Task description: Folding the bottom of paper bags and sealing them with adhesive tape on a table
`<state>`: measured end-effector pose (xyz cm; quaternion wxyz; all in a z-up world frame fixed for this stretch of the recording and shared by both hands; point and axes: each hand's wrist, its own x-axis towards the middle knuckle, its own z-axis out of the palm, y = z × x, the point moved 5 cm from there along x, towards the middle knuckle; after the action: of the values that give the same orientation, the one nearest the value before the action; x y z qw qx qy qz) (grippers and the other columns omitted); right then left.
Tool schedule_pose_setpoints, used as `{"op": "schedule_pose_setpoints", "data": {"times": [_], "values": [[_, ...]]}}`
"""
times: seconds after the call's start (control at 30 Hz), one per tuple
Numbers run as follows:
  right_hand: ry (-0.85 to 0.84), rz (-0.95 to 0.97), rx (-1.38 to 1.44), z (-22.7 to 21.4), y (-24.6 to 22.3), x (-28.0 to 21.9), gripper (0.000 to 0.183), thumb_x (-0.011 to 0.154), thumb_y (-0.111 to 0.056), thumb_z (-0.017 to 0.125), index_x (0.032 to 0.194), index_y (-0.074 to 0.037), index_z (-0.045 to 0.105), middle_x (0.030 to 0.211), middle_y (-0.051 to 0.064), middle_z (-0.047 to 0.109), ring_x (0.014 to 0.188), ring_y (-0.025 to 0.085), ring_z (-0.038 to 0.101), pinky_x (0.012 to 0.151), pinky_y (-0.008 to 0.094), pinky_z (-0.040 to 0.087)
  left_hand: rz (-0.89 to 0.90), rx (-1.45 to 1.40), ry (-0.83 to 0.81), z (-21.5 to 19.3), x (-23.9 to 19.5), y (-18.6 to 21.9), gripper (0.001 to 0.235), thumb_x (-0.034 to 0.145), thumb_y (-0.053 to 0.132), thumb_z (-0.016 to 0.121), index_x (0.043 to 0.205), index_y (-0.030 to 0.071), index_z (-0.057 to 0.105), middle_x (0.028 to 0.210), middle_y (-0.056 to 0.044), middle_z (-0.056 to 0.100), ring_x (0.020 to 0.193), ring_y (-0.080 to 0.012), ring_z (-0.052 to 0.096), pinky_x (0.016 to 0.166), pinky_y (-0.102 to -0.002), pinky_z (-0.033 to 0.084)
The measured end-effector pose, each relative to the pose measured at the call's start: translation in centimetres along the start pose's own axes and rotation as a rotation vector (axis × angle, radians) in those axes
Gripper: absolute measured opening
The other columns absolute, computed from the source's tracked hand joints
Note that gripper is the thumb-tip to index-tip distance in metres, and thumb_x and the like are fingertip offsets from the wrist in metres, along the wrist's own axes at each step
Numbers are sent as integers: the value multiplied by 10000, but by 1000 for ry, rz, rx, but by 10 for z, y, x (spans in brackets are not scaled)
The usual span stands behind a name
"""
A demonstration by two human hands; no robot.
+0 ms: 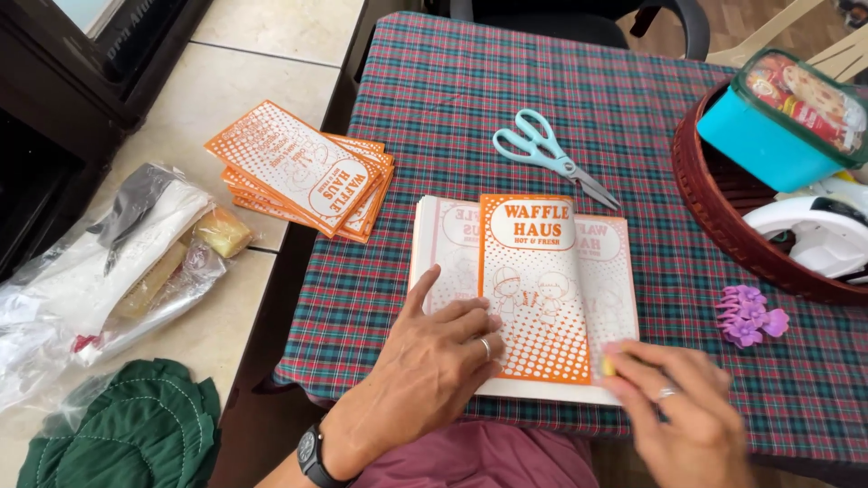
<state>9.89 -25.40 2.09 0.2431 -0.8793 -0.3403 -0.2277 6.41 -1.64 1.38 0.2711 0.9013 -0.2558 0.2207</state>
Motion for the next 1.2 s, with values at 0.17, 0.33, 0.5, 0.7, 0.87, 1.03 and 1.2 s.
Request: {"op": "schedule_pose_setpoints", "data": {"times": [0.17, 0.33, 0.5, 0.7, 0.87, 1.03, 1.2], "values": [[77, 20, 39, -7, -20, 10, 198, 878, -78, 779, 1064, -13, 778, 1098, 130, 759, 949, 221, 707, 893, 327, 502, 32, 111, -198, 17, -4, 3, 519, 947, 183, 562, 1423, 384, 604, 978, -47, 516, 1084, -303, 552, 1157, -735, 243], [-24, -87, 113, 24, -17, 21, 312, 850, -183, 784, 1140, -72, 758, 1125, 76, 745, 934, 205, 698, 858, 340, 513, 27, 88, -230, 23, -5, 0, 458, 976, 221, 540, 1385, 400, 647, 1075, -98, 521, 1194, -372, 518, 1163, -766, 222], [-198, -11, 45, 58, 23, 65, 310, 846, -161, 780, 1132, -47, 743, 1090, 144, 747, 990, 286, 678, 832, 382, 597, 45, 77, -216, 30, -11, 1, 500, 964, 201, 576, 1427, 387, 601, 1049, -87, 516, 1144, -383, 548, 1164, -757, 256], [-122, 4, 44, 83, 58, 118, 309, 864, -93, 826, 1151, 3, 762, 1077, 121, 723, 1010, 303, 666, 892, 431, 533, 41, 74, -234, 29, -11, 0, 545, 975, 135, 557, 1455, 392, 580, 1073, -91, 499, 1189, -379, 518, 1171, -753, 234], [-176, -25, 20, 69, 36, 93, 299, 887, -119, 772, 1163, -11, 730, 1089, 154, 732, 1025, 304, 665, 912, 428, 530, -46, 73, -251, 24, -6, 4, 467, 952, 143, 546, 1404, 256, 583, 1071, -90, 566, 1201, -351, 526, 1189, -716, 195], [-168, -74, 78, 59, 10, 69, 351, 858, -156, 780, 1198, -79, 744, 1130, 72, 708, 1054, 252, 664, 965, 396, 500, -33, 116, -151, 19, -3, 3, 363, 1004, 176, 543, 1355, 94, 579, 1056, -73, 608, 1134, -325, 589, 1177, -694, 253], [-188, 32, 98, 89, 68, 131, 252, 927, -120, 751, 1147, 2, 757, 1057, 122, 717, 980, 283, 637, 848, 420, 532, -30, 73, -172, 17, -2, 6, 205, 972, 80, 506, 1134, 87, 631, 1019, -95, 606, 1147, -351, 597, 1147, -749, 258]]}}
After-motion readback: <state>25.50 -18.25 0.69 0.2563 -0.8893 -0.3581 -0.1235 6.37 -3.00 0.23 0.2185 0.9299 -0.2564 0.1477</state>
